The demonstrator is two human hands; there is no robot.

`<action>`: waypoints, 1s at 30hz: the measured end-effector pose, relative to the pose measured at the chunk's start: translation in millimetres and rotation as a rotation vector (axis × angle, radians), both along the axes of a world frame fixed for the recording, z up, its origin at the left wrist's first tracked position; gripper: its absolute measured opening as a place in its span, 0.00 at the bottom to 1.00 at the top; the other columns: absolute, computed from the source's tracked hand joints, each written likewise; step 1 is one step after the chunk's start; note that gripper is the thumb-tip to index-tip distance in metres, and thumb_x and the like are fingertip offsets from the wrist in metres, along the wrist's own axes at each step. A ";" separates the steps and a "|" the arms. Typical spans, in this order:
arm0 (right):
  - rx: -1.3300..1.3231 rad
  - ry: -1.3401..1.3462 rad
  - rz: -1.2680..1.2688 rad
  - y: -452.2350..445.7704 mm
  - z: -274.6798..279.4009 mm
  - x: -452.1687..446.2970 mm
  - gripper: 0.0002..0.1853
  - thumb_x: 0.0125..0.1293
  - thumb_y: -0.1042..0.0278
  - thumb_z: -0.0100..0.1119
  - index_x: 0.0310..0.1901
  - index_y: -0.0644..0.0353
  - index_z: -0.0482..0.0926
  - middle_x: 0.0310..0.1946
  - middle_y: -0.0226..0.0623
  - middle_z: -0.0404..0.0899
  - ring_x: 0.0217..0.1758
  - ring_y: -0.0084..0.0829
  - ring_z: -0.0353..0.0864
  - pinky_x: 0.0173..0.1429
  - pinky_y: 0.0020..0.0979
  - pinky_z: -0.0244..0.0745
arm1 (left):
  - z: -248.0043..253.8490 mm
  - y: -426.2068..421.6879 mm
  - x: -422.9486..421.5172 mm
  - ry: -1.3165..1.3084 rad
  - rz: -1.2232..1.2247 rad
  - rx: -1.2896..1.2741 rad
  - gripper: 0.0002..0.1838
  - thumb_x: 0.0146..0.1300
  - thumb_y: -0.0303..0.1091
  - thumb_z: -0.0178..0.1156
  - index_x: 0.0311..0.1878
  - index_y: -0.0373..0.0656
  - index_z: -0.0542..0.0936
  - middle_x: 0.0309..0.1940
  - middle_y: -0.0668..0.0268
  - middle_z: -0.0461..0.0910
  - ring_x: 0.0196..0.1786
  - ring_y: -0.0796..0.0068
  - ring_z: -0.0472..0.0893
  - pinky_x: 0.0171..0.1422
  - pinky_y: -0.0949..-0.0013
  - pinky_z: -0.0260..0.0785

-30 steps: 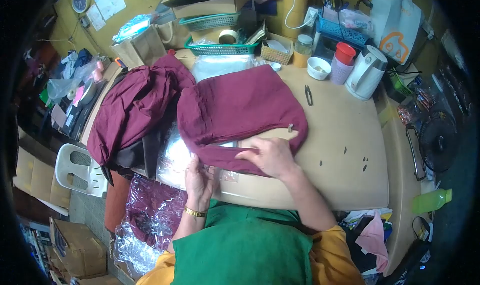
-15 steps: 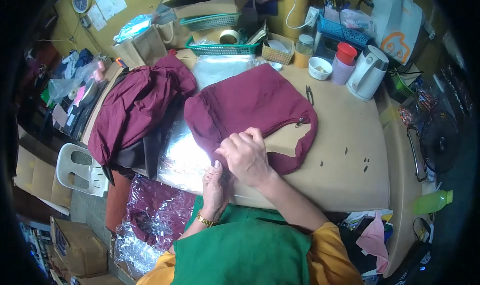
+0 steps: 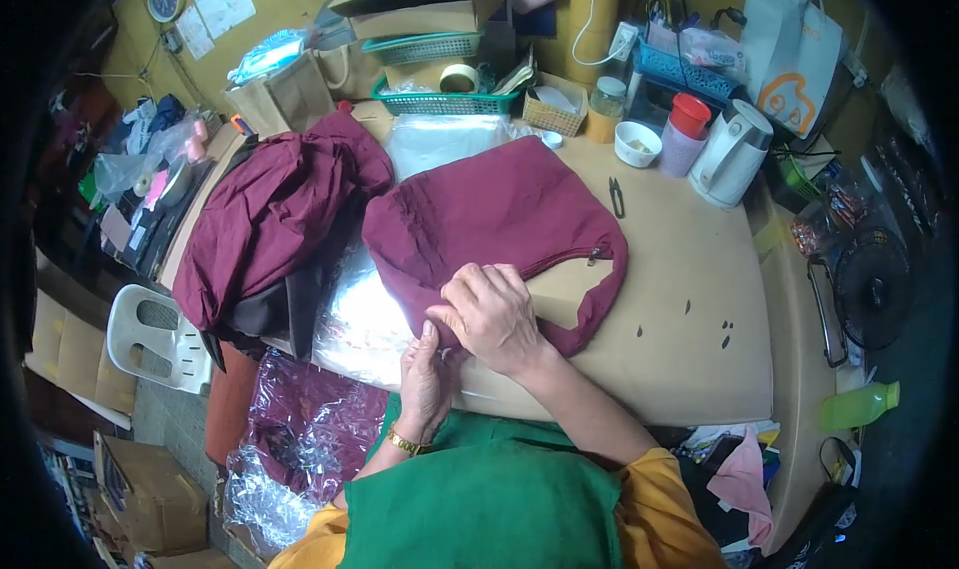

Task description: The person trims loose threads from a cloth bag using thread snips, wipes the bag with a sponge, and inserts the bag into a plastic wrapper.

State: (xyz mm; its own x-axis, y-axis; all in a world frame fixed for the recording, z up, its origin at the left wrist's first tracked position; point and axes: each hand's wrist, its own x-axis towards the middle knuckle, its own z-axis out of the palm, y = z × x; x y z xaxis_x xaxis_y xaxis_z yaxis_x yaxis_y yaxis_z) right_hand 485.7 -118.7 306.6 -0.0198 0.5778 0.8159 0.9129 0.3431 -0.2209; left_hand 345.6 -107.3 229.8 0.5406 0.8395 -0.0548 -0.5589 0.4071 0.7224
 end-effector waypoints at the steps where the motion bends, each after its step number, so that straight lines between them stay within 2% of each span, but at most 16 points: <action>1: 0.002 -0.002 0.002 0.5 -1.6 1.7 0.11 0.60 0.63 0.68 0.30 0.57 0.75 0.20 0.35 0.76 0.24 0.39 0.77 0.42 0.37 0.70 | 5.2 -2.9 2.3 0.005 0.041 -0.056 0.15 0.75 0.44 0.54 0.48 0.41 0.79 0.43 0.65 0.82 0.47 0.74 0.80 0.56 0.62 0.73; 2: -0.076 0.069 0.008 0.1 -3.0 3.9 0.11 0.60 0.65 0.68 0.29 0.58 0.75 0.20 0.35 0.76 0.24 0.40 0.77 0.41 0.38 0.70 | 9.5 -5.3 5.5 0.005 0.043 -0.054 0.15 0.75 0.44 0.54 0.48 0.41 0.79 0.43 0.65 0.82 0.47 0.74 0.80 0.56 0.62 0.73; 3: -0.154 0.140 0.014 -0.3 -4.9 5.7 0.11 0.61 0.66 0.67 0.28 0.59 0.75 0.20 0.36 0.76 0.24 0.41 0.77 0.40 0.38 0.70 | 13.4 -7.7 9.1 -0.012 0.060 -0.106 0.14 0.76 0.41 0.52 0.44 0.41 0.80 0.39 0.66 0.82 0.42 0.76 0.80 0.50 0.66 0.74; 4: -0.171 0.261 0.047 0.3 -7.7 7.2 0.10 0.63 0.68 0.65 0.28 0.60 0.74 0.20 0.38 0.76 0.23 0.43 0.76 0.35 0.40 0.70 | 15.4 -8.4 10.9 -0.030 0.077 -0.157 0.14 0.77 0.39 0.51 0.40 0.41 0.80 0.35 0.66 0.82 0.36 0.78 0.80 0.44 0.70 0.75; 7: -0.229 0.370 -0.045 -0.5 -8.6 10.4 0.10 0.66 0.68 0.63 0.29 0.60 0.74 0.19 0.39 0.76 0.22 0.43 0.76 0.29 0.41 0.69 | -13.8 0.0 -8.6 0.140 0.029 -0.127 0.11 0.77 0.37 0.51 0.43 0.40 0.78 0.33 0.66 0.82 0.33 0.79 0.80 0.39 0.74 0.75; 8: -0.185 0.312 -0.076 0.4 -9.8 12.9 0.12 0.68 0.65 0.61 0.30 0.58 0.71 0.17 0.40 0.75 0.20 0.45 0.78 0.27 0.42 0.70 | -10.0 -1.2 -9.2 0.086 0.092 -0.128 0.06 0.75 0.34 0.55 0.45 0.41 0.76 0.32 0.66 0.81 0.27 0.81 0.78 0.31 0.79 0.72; 9: -0.184 0.311 -0.077 0.0 -9.2 13.1 0.12 0.68 0.65 0.61 0.30 0.58 0.71 0.17 0.40 0.75 0.20 0.45 0.78 0.27 0.42 0.70 | -5.5 -2.9 -9.0 0.084 0.090 -0.127 0.06 0.75 0.34 0.55 0.45 0.41 0.76 0.32 0.66 0.81 0.27 0.81 0.78 0.31 0.79 0.72; 11: -0.204 0.289 -0.084 -3.5 -10.2 8.6 0.11 0.69 0.65 0.61 0.31 0.57 0.71 0.17 0.39 0.75 0.20 0.44 0.78 0.28 0.41 0.71 | 5.1 -10.3 -10.3 0.167 0.174 -0.004 0.06 0.70 0.32 0.62 0.42 0.41 0.76 0.31 0.69 0.79 0.26 0.82 0.78 0.29 0.80 0.72; 12: -0.207 0.290 -0.083 -4.6 -11.0 5.2 0.11 0.69 0.65 0.61 0.31 0.57 0.71 0.17 0.39 0.75 0.20 0.44 0.78 0.28 0.41 0.71 | 16.2 -13.6 -6.4 0.204 0.190 -0.052 0.07 0.67 0.30 0.65 0.44 0.41 0.77 0.30 0.69 0.80 0.25 0.82 0.78 0.26 0.81 0.71; 13: -0.189 0.288 -0.054 -4.8 -11.6 0.9 0.11 0.69 0.65 0.61 0.32 0.57 0.72 0.17 0.39 0.75 0.20 0.43 0.78 0.28 0.40 0.71 | 16.5 -11.9 -4.7 0.206 0.194 -0.054 0.07 0.67 0.30 0.65 0.44 0.41 0.77 0.30 0.69 0.80 0.25 0.82 0.78 0.26 0.81 0.71; 15: -0.172 0.285 -0.020 -5.3 -13.5 -6.6 0.10 0.69 0.65 0.60 0.32 0.57 0.72 0.16 0.38 0.74 0.20 0.42 0.78 0.29 0.40 0.71 | 13.6 -8.7 -3.5 0.205 0.215 -0.091 0.09 0.67 0.26 0.65 0.48 0.38 0.77 0.29 0.67 0.82 0.27 0.81 0.81 0.29 0.78 0.77; 20: -0.166 0.322 0.041 -7.3 -18.2 -14.0 0.09 0.69 0.66 0.61 0.33 0.57 0.73 0.17 0.37 0.75 0.20 0.41 0.78 0.30 0.39 0.71 | -0.7 -2.9 -6.1 0.219 0.108 -0.180 0.09 0.67 0.30 0.65 0.47 0.38 0.79 0.28 0.69 0.80 0.25 0.81 0.79 0.28 0.79 0.76; 22: -0.167 0.315 0.045 -7.8 -19.1 -14.5 0.09 0.68 0.66 0.61 0.33 0.57 0.73 0.18 0.37 0.75 0.20 0.41 0.78 0.30 0.39 0.71 | -5.9 -4.0 -4.8 0.171 0.089 -0.025 0.09 0.69 0.34 0.63 0.46 0.39 0.79 0.27 0.71 0.78 0.25 0.84 0.77 0.30 0.80 0.76; 25: -0.177 0.347 0.055 -6.5 -20.8 -14.0 0.09 0.67 0.68 0.63 0.32 0.60 0.73 0.21 0.40 0.77 0.22 0.43 0.77 0.28 0.40 0.70 | -8.3 -2.6 -4.5 0.141 0.011 0.012 0.09 0.70 0.35 0.63 0.45 0.39 0.79 0.26 0.73 0.76 0.26 0.85 0.76 0.32 0.80 0.74; 28: -0.178 0.375 0.037 -6.5 -20.6 -12.5 0.09 0.66 0.69 0.64 0.32 0.60 0.73 0.21 0.39 0.76 0.22 0.42 0.77 0.28 0.40 0.70 | 12.2 -11.0 -3.0 0.168 0.077 -0.097 0.07 0.71 0.34 0.61 0.41 0.41 0.79 0.27 0.71 0.78 0.27 0.84 0.74 0.34 0.80 0.70; 30: -0.177 0.359 0.051 -7.5 -21.8 -13.4 0.10 0.67 0.68 0.64 0.32 0.60 0.73 0.21 0.39 0.76 0.22 0.41 0.77 0.28 0.39 0.71 | 16.3 -11.1 -0.8 0.217 0.068 -0.064 0.07 0.71 0.35 0.62 0.40 0.41 0.78 0.27 0.72 0.77 0.27 0.84 0.73 0.34 0.80 0.70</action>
State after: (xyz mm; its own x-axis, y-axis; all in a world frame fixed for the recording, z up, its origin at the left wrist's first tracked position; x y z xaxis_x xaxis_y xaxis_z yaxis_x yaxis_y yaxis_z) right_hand 472.3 -126.2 284.8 0.2162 0.7158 0.6640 0.7500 0.3137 -0.5824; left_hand 344.8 -118.4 246.1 0.4522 0.8648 -0.2185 -0.4209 0.4228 0.8026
